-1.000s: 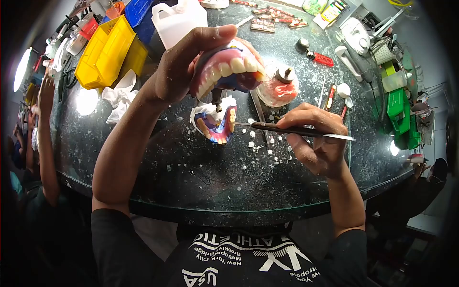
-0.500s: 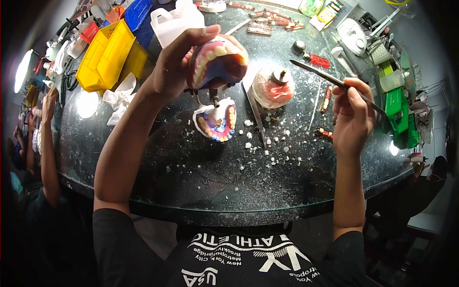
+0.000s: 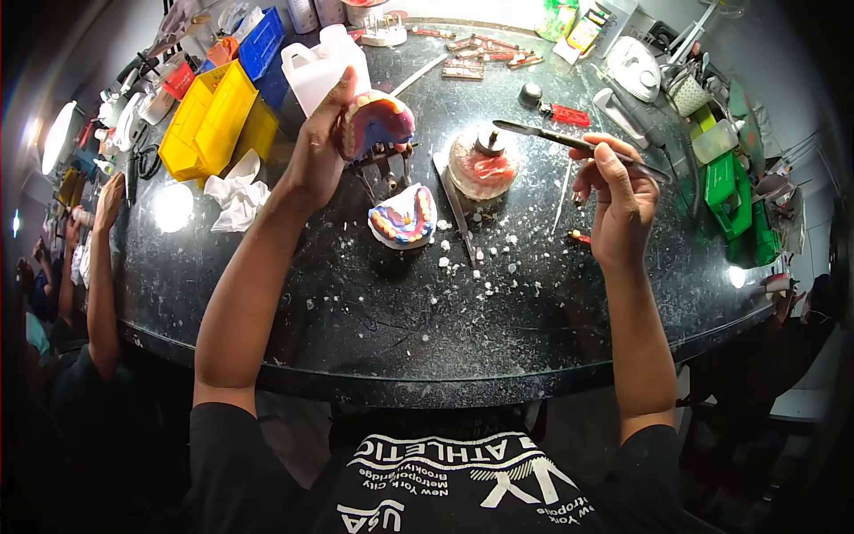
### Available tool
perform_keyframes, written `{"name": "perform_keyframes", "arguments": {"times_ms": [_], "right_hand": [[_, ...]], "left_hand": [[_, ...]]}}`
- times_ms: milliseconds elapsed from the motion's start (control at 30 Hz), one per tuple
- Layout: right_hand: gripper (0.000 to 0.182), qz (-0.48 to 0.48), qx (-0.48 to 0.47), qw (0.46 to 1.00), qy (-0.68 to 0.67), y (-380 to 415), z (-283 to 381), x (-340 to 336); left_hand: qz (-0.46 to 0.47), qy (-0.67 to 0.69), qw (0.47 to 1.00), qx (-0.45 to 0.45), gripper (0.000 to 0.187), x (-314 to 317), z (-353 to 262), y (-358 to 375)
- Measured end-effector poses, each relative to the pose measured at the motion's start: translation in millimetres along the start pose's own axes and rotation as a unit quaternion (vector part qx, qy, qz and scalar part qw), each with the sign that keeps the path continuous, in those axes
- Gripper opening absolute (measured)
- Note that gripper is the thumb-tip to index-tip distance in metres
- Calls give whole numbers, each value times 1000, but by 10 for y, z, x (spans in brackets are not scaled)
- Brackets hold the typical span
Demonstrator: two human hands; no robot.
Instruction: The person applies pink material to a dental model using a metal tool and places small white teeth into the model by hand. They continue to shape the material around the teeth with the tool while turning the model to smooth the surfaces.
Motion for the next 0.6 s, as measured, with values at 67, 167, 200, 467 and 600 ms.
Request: {"name": "perform_keyframes", "arguments": {"times_ms": [67,167,200,467,600], "right_hand": [[19,0,0,1000,0,6,9,14],[19,3,-5,1000,-4,8,7,32],[18,3,-8,1000,-5,6,10,27],[18,5,-10,1000,1,3,-15,12],[18,3,-14,1000,3,-7,-13,4]], "left_hand": [[9,12,1000,4,54,35,-3,3],[22,14,999,39,51,29,15,-13],[10,13,999,37,50,12,32,-11],[-6,63,998,-4,50,-40,88,-33],[-2,65,998,-3,51,-61,63,-34]]}}
Point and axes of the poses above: each hand's wrist, its own y-axis away from the middle knuckle, its own x-axis out of the palm, z = x × y, the point moved 8 cm from there along -y, towards the middle knuckle, and after that the axes turned 14 degrees about z, right-handed, at the moved point
